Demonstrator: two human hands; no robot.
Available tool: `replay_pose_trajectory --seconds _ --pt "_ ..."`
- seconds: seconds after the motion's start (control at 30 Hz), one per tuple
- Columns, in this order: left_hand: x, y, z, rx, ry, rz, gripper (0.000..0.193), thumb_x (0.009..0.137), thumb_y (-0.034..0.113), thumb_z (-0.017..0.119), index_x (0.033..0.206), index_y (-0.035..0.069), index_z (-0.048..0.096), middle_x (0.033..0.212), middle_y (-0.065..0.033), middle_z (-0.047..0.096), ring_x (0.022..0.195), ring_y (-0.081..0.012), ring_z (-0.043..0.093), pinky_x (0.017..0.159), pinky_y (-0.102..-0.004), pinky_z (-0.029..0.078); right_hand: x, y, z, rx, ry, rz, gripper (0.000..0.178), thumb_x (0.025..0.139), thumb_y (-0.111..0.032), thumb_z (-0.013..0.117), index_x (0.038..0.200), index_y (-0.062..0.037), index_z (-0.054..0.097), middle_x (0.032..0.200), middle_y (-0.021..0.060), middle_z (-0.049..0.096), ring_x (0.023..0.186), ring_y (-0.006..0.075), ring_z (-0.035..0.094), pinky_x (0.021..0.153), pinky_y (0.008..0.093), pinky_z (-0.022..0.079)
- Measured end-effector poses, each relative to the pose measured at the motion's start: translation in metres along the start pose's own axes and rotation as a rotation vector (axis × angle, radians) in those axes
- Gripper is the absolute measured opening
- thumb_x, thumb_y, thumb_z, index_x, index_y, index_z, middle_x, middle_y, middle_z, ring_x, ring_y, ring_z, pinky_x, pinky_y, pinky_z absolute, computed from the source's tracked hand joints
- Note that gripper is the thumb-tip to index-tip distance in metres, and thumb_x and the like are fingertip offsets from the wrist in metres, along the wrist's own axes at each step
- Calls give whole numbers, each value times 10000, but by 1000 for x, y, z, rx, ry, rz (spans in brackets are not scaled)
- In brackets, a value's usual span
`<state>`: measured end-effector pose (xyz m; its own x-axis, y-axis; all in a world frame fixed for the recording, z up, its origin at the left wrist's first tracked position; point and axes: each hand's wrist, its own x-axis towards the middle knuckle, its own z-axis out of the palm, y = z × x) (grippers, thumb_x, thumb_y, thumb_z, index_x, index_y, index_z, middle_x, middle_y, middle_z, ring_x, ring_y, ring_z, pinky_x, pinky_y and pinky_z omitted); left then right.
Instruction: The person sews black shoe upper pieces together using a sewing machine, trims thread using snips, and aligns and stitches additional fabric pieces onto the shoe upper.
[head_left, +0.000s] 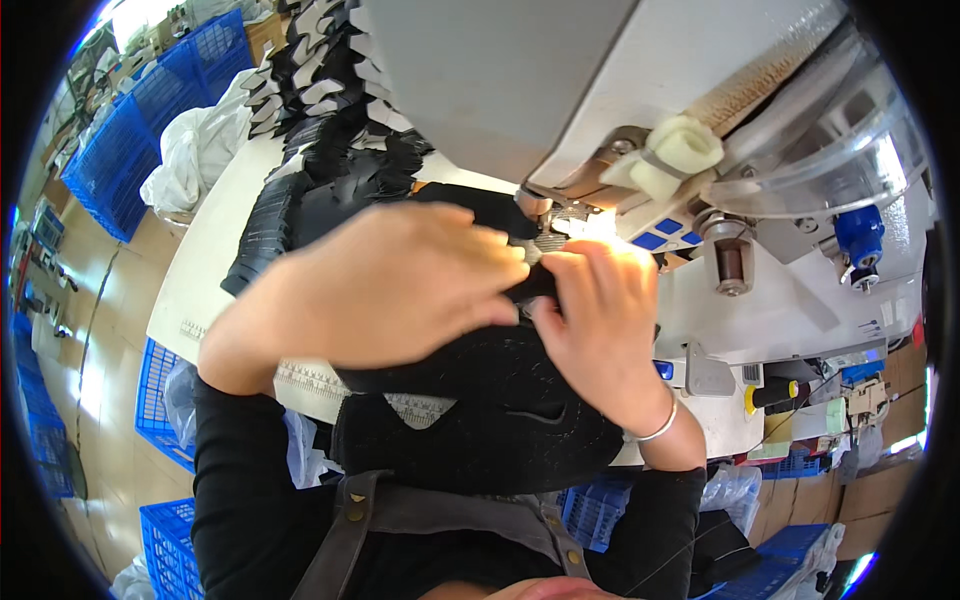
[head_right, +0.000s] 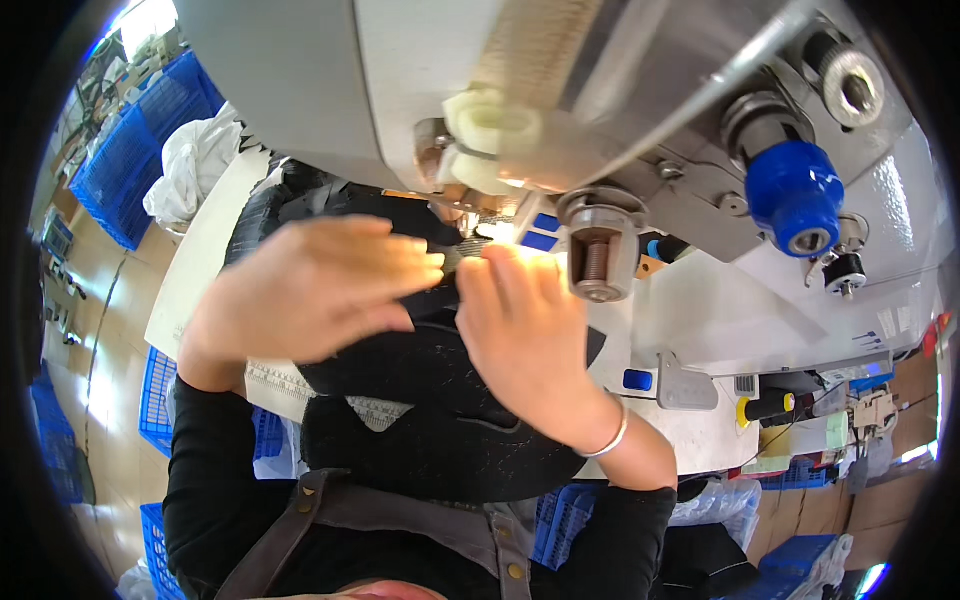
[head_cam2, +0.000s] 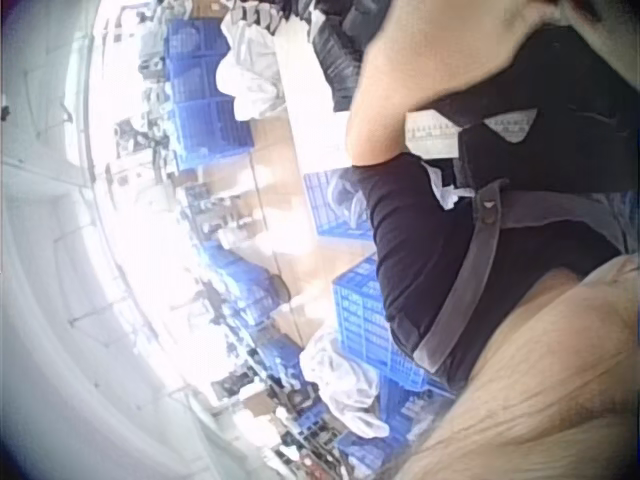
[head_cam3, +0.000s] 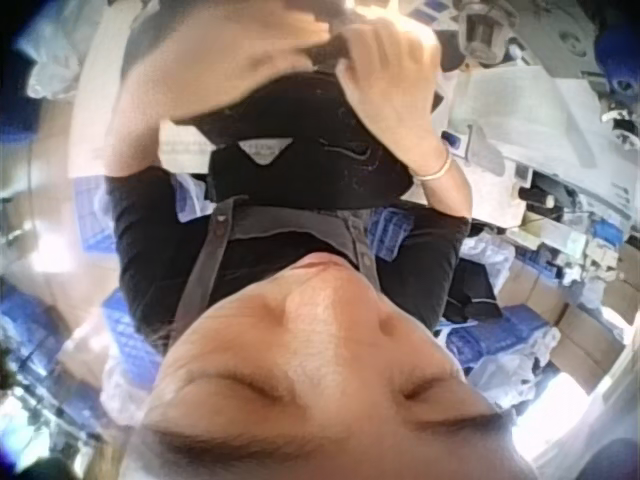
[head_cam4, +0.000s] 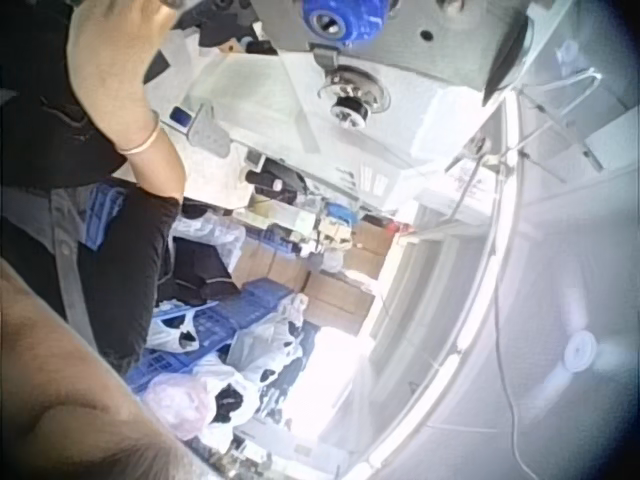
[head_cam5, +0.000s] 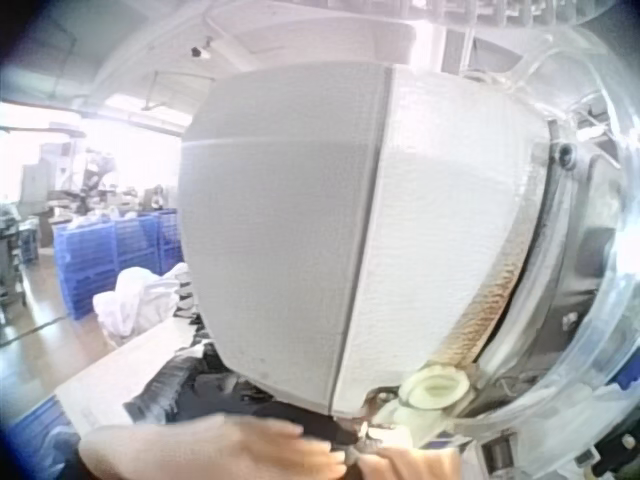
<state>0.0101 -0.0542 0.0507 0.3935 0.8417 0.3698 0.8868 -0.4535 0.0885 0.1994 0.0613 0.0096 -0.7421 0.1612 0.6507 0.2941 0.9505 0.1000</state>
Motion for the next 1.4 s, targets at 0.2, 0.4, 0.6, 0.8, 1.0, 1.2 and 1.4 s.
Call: replay_pose_trajectory --seconds 0.2,0.4,0.6,0.8,1.0,1.2,1.4 --pt "-12 -36 22 -951 13 -418 647 884 119 681 1449 77 368 982 -41 654 728 -92 539 700 -227 474 -16 20 9 340 133 253 297 660 95 574 909 -49 644 959 117 628 956 316 548 909 387 413" --pt "-29 -20 36 -503 242 -262 610 836 117 705 1387 28 459 1175 -155 651 974 -262 660 867 -330 493 -16 21 7 372 161 271 359 653 60 594 994 -51 616 985 79 627 973 268 532 909 362 407" --pt "-30 -15 36 -581 163 -337 597 836 118 705 1375 15 472 1217 -196 626 1051 -308 640 919 -327 458 -20 30 12 376 151 230 325 654 35 649 960 -74 647 904 64 627 825 255 539 764 343 450" --pt "-36 -7 23 -591 69 -434 683 817 133 729 1426 56 430 1094 -201 669 757 -236 615 756 -284 480 -20 25 18 520 249 275 288 621 100 607 857 -50 675 958 87 679 899 235 600 866 325 433" --pt "-36 -2 20 -573 -51 -501 700 812 158 734 1430 52 422 784 -193 618 585 -247 503 605 -295 439 -21 29 21 428 313 195 296 629 117 632 851 -66 702 939 80 673 883 229 584 806 317 417" --pt "-39 7 30 -386 64 -433 708 808 178 739 1427 47 420 732 -185 592 609 -335 538 598 -333 454 -19 31 24 449 319 169 304 645 126 627 863 -71 707 961 93 651 904 252 561 815 336 422" --pt "-37 7 31 -484 32 -460 711 821 189 738 1436 53 407 733 -177 603 602 -274 570 605 -326 463 -20 34 27 393 345 195 301 651 130 629 862 -68 708 908 82 624 877 258 550 817 335 425"
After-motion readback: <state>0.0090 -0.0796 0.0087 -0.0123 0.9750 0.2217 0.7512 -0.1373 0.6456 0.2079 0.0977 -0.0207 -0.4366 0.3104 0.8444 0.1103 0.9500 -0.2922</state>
